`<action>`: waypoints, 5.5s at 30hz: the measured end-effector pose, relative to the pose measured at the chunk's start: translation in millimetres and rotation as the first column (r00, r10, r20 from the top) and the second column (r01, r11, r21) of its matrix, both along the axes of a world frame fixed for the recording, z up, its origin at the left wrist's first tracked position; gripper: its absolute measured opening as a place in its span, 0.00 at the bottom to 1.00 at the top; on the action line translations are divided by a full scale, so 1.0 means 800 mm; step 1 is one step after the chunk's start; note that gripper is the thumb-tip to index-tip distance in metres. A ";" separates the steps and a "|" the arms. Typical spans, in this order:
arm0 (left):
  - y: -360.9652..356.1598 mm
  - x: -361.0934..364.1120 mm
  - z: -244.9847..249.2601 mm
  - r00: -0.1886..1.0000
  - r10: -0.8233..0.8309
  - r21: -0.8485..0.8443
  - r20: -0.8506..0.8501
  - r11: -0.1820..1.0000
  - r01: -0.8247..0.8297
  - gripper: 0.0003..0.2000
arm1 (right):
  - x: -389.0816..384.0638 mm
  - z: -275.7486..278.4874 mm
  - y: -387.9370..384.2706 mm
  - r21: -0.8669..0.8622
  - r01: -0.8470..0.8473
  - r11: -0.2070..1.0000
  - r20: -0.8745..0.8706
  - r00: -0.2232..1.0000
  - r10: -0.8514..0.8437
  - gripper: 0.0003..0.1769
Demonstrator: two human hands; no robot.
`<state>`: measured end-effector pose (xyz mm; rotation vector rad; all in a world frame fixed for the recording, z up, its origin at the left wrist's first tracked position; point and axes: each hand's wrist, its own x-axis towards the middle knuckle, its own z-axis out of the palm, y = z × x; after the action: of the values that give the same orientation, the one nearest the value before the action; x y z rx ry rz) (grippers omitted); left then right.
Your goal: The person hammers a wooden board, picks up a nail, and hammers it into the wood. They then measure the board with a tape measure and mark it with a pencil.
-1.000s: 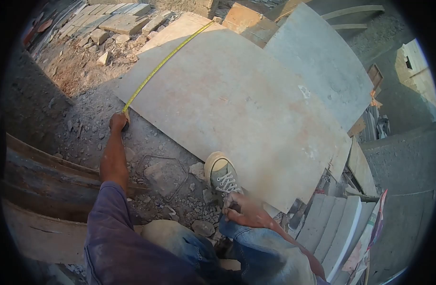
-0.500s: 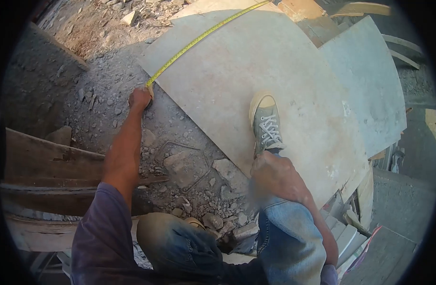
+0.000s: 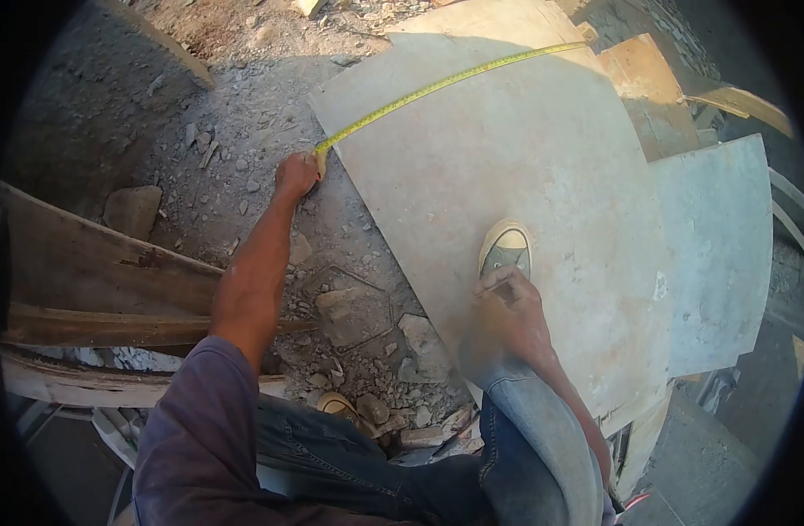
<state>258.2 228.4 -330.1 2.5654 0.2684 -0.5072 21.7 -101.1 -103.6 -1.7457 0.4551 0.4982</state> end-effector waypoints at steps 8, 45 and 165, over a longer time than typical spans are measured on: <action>-0.003 0.009 0.014 0.999 -0.015 0.014 -0.048 1.000 0.016 0.18 | 0.069 -0.081 -0.033 -0.264 -0.029 0.964 0.246 0.964 0.097 0.07; -0.026 0.032 0.018 0.976 0.084 0.195 -0.201 0.980 -0.044 0.21 | 0.412 -0.234 -0.128 -0.878 -0.066 0.474 0.381 0.504 0.775 0.22; -0.191 0.143 0.028 0.994 -0.003 -0.393 -0.108 0.919 -0.040 0.11 | 0.483 -0.233 -0.206 -0.424 0.136 0.896 0.618 0.766 0.176 0.07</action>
<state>372.4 75.3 -307.3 2.1441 0.2023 -0.6230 408.3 -265.7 -290.4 -2.2300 0.0403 -0.2481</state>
